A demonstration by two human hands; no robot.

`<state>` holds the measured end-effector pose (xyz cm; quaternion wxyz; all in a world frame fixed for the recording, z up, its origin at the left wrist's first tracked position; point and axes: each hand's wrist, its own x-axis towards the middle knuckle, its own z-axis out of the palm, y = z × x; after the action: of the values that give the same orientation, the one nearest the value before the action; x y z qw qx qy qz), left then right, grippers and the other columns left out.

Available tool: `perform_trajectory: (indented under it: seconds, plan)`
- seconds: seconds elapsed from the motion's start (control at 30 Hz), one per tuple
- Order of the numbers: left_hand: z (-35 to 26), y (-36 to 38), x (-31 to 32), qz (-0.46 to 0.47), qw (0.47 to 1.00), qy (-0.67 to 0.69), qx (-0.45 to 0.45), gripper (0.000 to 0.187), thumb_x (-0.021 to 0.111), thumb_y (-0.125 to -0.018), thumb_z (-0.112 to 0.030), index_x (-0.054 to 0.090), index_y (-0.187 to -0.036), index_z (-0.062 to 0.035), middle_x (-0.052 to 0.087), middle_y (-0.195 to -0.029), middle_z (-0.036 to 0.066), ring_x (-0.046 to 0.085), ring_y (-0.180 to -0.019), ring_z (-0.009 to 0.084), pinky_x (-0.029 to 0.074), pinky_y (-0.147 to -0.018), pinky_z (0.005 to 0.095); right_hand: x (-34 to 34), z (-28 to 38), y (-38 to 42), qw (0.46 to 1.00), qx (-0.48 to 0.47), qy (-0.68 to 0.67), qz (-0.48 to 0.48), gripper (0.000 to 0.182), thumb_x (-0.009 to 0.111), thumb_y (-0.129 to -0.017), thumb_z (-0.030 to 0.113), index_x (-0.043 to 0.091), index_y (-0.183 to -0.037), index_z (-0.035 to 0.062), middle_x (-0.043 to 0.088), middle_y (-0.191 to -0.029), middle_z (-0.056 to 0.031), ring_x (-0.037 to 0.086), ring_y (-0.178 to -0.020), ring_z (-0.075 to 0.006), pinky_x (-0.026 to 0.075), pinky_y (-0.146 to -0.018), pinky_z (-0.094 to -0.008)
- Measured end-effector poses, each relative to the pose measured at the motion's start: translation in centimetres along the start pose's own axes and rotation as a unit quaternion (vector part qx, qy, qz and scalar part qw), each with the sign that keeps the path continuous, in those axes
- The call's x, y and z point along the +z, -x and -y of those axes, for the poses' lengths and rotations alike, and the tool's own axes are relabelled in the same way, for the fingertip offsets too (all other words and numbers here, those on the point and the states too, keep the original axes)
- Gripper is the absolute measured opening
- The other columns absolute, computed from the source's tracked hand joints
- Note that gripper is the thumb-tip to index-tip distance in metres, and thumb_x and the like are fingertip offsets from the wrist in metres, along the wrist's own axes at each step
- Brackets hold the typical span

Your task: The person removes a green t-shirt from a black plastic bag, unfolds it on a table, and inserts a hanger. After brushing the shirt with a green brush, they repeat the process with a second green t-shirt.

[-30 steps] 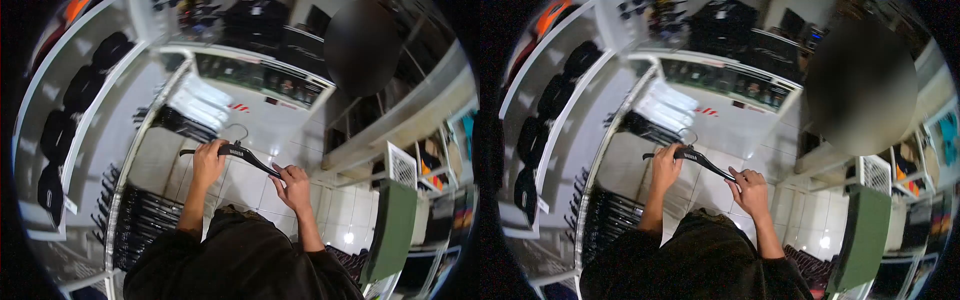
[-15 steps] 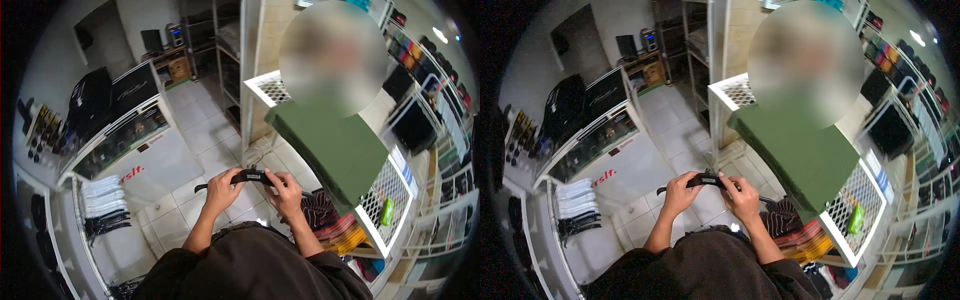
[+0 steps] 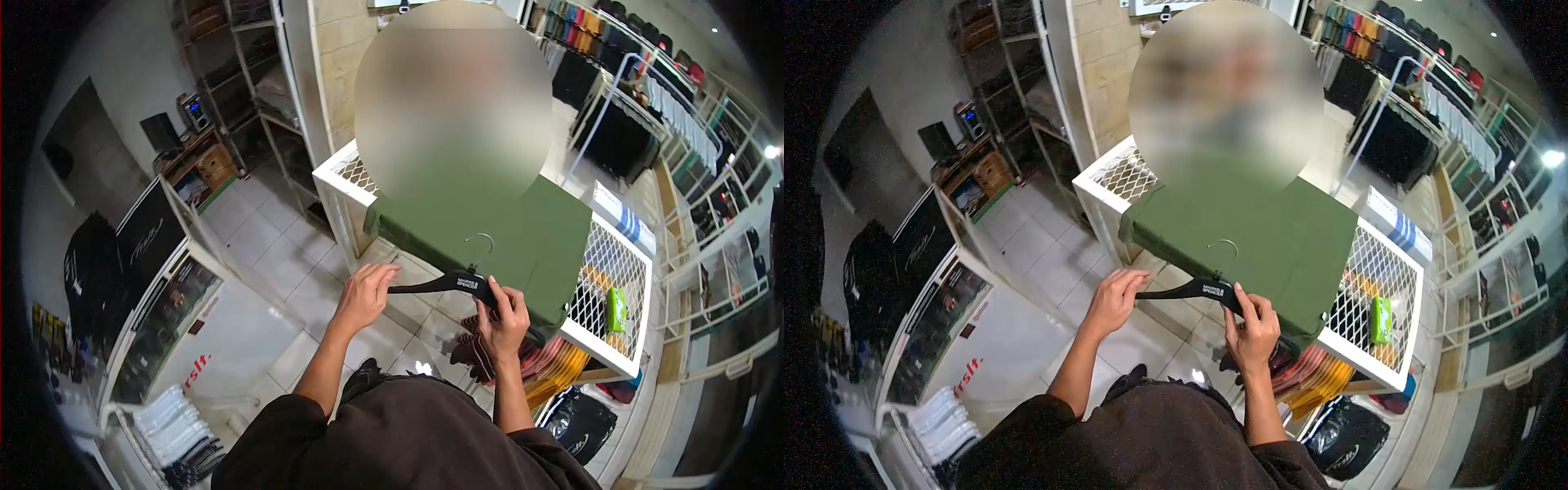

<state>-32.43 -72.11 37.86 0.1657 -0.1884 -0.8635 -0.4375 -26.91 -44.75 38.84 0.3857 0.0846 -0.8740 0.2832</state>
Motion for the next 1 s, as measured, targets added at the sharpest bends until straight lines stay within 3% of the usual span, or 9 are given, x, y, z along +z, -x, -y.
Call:
perform_trajectory:
  seconds: [0.17,0.23,0.37,0.57,0.67,0.7,0.8,0.83,1.0]
  plan:
    - [4.7,-4.7,-1.1,0.042,0.993,-0.057,0.098,0.025,0.069,-0.091,-0.012,0.070,-0.116,-0.0070,0.067,-0.115,0.012,0.061,-0.111,0.0337,0.049,-0.097,0.0452,1.2,1.0,0.6,0.996,0.040,0.082,-0.013,0.052,0.083,-0.076,0.010,0.072,-0.126,0.0127,0.066,-0.099,-0.0097,0.063,-0.085,-0.0275,0.050,-0.079,-0.0392]
    - [6.2,-6.2,-1.1,0.050,0.974,-0.116,0.188,0.040,0.079,-0.082,-0.014,0.070,-0.121,-0.0107,0.061,-0.128,0.010,0.055,-0.125,0.0317,0.045,-0.108,0.0473,1.6,1.6,1.2,0.992,0.054,0.115,-0.006,0.052,0.082,-0.077,0.010,0.071,-0.127,0.0124,0.065,-0.100,-0.0095,0.061,-0.089,-0.0274,0.046,-0.083,-0.0392]
    - [10.4,-7.5,0.6,0.067,0.948,-0.131,0.282,0.053,0.083,-0.079,-0.018,0.066,-0.130,-0.0166,0.053,-0.141,0.009,0.047,-0.136,0.0308,0.035,-0.117,0.0520,2.6,3.3,2.5,0.983,0.092,0.154,-0.025,0.052,0.081,-0.078,0.011,0.070,-0.129,0.0128,0.064,-0.101,-0.0093,0.061,-0.090,-0.0269,0.045,-0.083,-0.0393]
    - [11.8,-9.3,2.8,0.080,0.916,-0.109,0.377,0.066,0.084,-0.075,-0.013,0.058,-0.136,-0.0176,0.048,-0.148,0.012,0.045,-0.140,0.0315,0.034,-0.117,0.0550,3.2,5.7,4.7,0.972,0.135,0.191,-0.026,0.053,0.082,-0.077,0.011,0.070,-0.129,0.0127,0.065,-0.102,-0.0098,0.061,-0.092,-0.0278,0.045,-0.083,-0.0395]
    - [11.5,-10.0,2.5,0.090,0.922,-0.065,0.370,0.059,0.078,-0.074,-0.007,0.060,-0.130,-0.0148,0.054,-0.143,0.011,0.049,-0.137,0.0305,0.035,-0.116,0.0547,3.1,6.0,5.1,0.968,0.155,0.198,-0.025,0.054,0.083,-0.076,0.011,0.070,-0.129,0.0113,0.065,-0.103,-0.0103,0.061,-0.095,-0.0285,0.045,-0.085,-0.0391]
    - [10.7,-10.3,1.9,0.086,0.931,-0.041,0.351,0.044,0.075,-0.075,-0.007,0.067,-0.119,-0.0116,0.060,-0.138,0.009,0.053,-0.134,0.0285,0.038,-0.115,0.0519,3.1,6.2,5.0,0.968,0.147,0.199,-0.028,0.054,0.083,-0.076,0.011,0.070,-0.128,0.0111,0.065,-0.103,-0.0101,0.061,-0.095,-0.0281,0.045,-0.085,-0.0389]
    - [10.4,-11.1,0.6,0.118,0.934,0.004,0.338,0.029,0.074,-0.078,-0.006,0.071,-0.107,-0.0085,0.063,-0.136,0.008,0.056,-0.133,0.0278,0.042,-0.113,0.0507,2.9,6.2,4.9,0.968,0.138,0.206,-0.033,0.053,0.083,-0.076,0.011,0.071,-0.128,0.0109,0.066,-0.103,-0.0091,0.062,-0.094,-0.0272,0.044,-0.085,-0.0387]
    - [10.1,-11.3,0.3,0.123,0.942,0.025,0.312,0.015,0.075,-0.079,-0.005,0.074,-0.094,-0.0058,0.068,-0.132,0.008,0.058,-0.132,0.0278,0.044,-0.112,0.0490,2.9,6.4,5.0,0.969,0.131,0.207,-0.031,0.054,0.083,-0.076,0.011,0.070,-0.128,0.0110,0.066,-0.102,-0.0088,0.062,-0.094,-0.0270,0.044,-0.085,-0.0388]
    - [10.1,-12.4,-0.5,0.176,0.950,0.109,0.233,0.007,0.077,-0.076,0.000,0.075,-0.082,-0.0029,0.072,-0.126,0.010,0.059,-0.131,0.0291,0.043,-0.113,0.0483,3.6,7.3,5.6,0.972,0.129,0.193,-0.027,0.057,0.085,-0.071,0.007,0.071,-0.127,0.0110,0.066,-0.101,-0.0076,0.062,-0.093,-0.0261,0.044,-0.083,-0.0380]
